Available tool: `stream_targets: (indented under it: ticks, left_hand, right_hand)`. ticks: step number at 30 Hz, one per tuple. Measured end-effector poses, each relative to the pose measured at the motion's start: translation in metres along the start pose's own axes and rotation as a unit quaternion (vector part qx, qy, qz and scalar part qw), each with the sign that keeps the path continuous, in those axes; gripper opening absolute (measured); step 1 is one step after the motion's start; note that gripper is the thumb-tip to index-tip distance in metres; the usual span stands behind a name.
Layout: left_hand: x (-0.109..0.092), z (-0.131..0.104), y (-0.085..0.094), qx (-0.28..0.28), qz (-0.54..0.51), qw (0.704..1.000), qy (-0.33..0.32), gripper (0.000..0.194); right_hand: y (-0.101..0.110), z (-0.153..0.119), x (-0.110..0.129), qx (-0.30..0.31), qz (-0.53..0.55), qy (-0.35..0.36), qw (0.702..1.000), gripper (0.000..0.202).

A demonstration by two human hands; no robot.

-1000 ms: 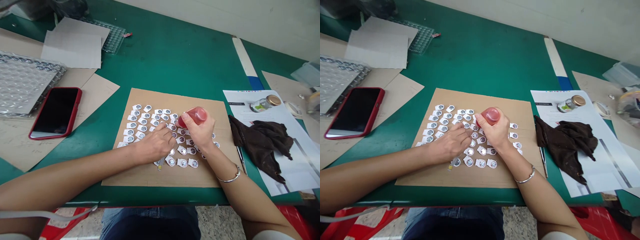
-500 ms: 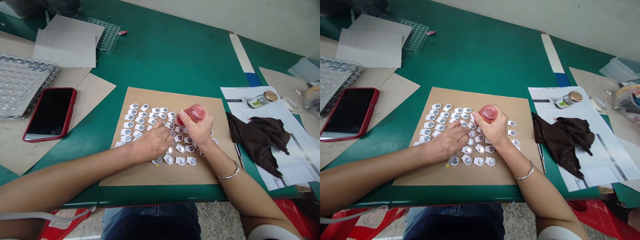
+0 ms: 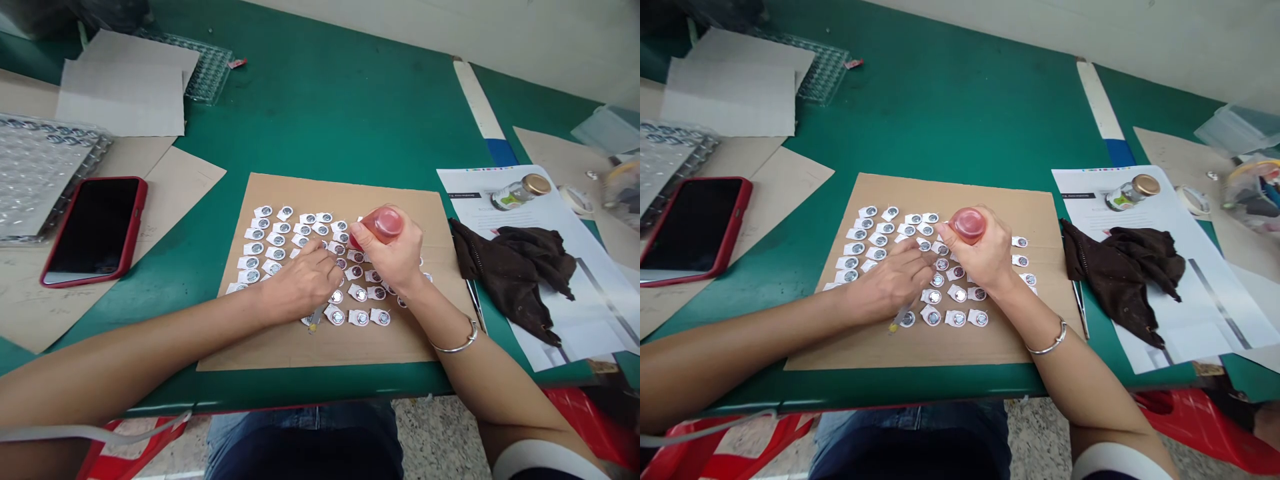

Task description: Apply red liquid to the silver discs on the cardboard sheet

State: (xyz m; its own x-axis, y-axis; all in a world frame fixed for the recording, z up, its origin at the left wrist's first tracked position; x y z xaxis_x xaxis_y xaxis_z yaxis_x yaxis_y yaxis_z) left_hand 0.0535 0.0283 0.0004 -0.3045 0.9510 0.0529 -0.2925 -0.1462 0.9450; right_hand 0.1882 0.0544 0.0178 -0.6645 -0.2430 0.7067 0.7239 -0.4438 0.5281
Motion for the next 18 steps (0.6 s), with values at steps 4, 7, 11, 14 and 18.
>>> stream_targets:
  ticks: [4,7,11,14,18]
  left_hand:
    - [0.003,0.001,-0.001,0.015,-0.030,0.999,0.012,0.026]
    - [0.012,0.003,0.000,0.022,-0.088,0.995,0.041,0.023]
    - [0.034,0.010,0.002,0.055,-0.215,0.969,0.107,0.016]
    - [0.056,0.019,0.001,0.116,-0.321,0.919,0.197,0.013]
    - [0.080,0.030,-0.007,0.174,-0.401,0.857,0.273,0.009]
  right_hand:
    - [-0.001,0.000,0.001,0.008,-0.002,0.014,1.000,0.023]
    - [-0.002,0.000,0.001,0.008,-0.005,0.015,1.000,0.024]
    - [-0.002,0.005,0.004,0.023,0.005,-0.009,1.000,0.027]
    - [0.009,0.014,0.010,0.011,0.028,-0.037,0.999,0.030]
    - [0.030,0.019,0.016,-0.007,0.088,-0.055,0.995,0.034]
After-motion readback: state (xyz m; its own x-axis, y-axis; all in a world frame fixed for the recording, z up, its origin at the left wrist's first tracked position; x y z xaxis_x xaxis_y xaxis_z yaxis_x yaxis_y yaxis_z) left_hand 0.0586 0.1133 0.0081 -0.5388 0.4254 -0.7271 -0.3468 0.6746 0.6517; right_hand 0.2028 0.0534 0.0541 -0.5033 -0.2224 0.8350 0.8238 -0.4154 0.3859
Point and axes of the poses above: each hand's wrist, its own z-axis towards the middle knuckle, its own y-axis out of the back of the hand, x = y × z, the point moved 6 cm from there along z, towards the middle knuckle, and after that the axes turned 1 degree about x, right-handed, at the moved point
